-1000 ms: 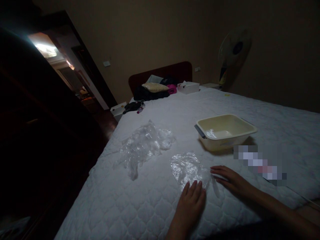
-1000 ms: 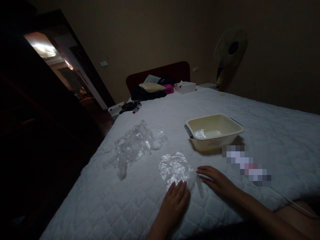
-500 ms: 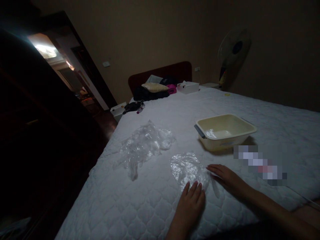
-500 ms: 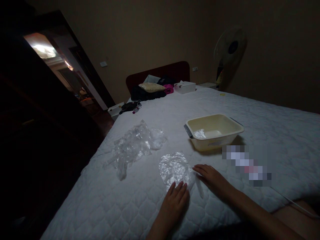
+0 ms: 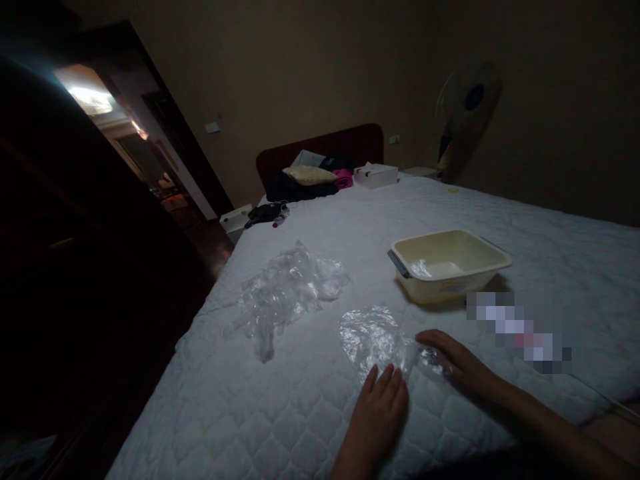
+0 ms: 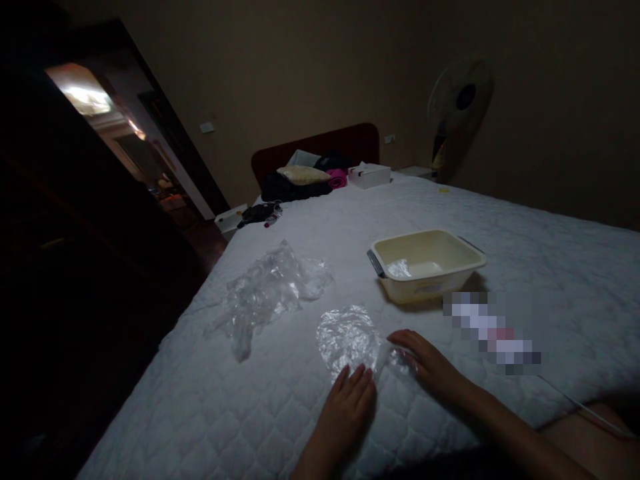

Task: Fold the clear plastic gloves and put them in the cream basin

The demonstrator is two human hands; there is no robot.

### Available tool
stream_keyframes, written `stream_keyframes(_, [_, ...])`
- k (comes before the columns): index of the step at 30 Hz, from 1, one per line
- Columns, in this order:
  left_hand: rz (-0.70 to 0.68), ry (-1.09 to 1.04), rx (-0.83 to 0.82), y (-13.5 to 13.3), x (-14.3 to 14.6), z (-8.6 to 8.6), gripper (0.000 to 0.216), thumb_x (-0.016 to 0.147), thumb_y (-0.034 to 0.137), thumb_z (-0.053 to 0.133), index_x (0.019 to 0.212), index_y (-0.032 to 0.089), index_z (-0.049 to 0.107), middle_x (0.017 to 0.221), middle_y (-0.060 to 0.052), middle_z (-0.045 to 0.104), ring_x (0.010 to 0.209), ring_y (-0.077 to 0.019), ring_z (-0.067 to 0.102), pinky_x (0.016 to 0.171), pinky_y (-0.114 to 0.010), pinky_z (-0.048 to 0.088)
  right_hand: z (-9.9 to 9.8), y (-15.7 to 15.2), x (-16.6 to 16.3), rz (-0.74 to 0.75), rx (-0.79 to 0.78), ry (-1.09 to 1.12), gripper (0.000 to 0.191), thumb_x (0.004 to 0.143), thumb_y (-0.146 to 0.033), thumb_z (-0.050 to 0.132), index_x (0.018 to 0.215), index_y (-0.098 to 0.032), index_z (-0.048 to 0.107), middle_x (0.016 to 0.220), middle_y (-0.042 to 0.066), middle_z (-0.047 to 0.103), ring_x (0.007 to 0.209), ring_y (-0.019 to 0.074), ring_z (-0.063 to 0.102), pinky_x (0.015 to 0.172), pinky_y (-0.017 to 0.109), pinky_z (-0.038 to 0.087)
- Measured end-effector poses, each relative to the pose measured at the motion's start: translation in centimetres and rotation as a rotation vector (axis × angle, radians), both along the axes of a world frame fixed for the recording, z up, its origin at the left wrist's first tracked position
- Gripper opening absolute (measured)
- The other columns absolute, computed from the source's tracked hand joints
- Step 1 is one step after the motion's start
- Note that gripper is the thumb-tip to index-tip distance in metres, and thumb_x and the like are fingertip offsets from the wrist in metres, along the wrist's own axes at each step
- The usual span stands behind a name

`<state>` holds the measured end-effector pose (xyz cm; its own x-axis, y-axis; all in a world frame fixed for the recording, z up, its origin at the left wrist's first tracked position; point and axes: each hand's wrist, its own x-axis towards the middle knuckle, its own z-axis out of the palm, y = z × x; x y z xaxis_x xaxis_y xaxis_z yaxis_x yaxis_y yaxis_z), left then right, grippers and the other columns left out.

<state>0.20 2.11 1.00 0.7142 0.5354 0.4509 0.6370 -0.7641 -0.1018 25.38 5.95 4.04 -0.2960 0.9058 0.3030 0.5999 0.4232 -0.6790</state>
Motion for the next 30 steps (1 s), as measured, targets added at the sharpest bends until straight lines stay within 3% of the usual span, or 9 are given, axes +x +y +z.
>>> stream_keyframes(12, [0.008,0.042,0.029,-0.1,-0.2,0.2,0.030,0.094,0.023,0.037,0.121,0.019,0.047,0.134,-0.003,0.045,0.131,-0.0208,0.028,0.106,-0.043,0.027,0.7,0.0,-0.5,0.088,-0.022,0.040,0.026,0.088,-0.038,0.042,0.091,-0.022,0.062,0.100,0.008,0.061,0.097,0.0221,0.055,0.088,0.038,0.044])
stream_keyframes(19, [-0.011,0.049,0.034,-0.1,-0.3,0.3,0.028,0.094,0.026,0.037,0.119,0.021,0.049,0.136,-0.003,0.043,0.131,-0.0213,0.028,0.106,-0.044,0.027,1.2,0.8,-0.4,0.181,0.007,0.080,0.034,0.087,-0.047,0.039,0.083,-0.022,0.061,0.092,0.009,0.061,0.091,0.0220,0.056,0.083,0.038,0.045])
stream_keyframes(24, [-0.006,0.042,0.044,0.0,-0.2,0.3,0.028,0.094,0.026,0.038,0.120,0.021,0.048,0.134,-0.003,0.045,0.130,-0.0214,0.030,0.106,-0.045,0.026,2.0,1.3,-1.3,0.098,-0.018,0.019,0.032,0.085,-0.046,0.042,0.081,-0.021,0.061,0.087,0.008,0.063,0.086,0.0224,0.058,0.082,0.040,0.046])
stream_keyframes(30, [-0.010,0.030,0.060,-0.1,-0.3,0.4,0.028,0.093,0.025,0.040,0.119,0.021,0.049,0.134,-0.003,0.046,0.130,-0.0212,0.030,0.106,-0.044,0.025,1.4,1.6,-1.5,-0.005,0.026,-0.112,0.024,0.081,-0.044,0.049,0.077,-0.024,0.060,0.081,0.004,0.066,0.084,0.0226,0.061,0.099,0.056,0.026])
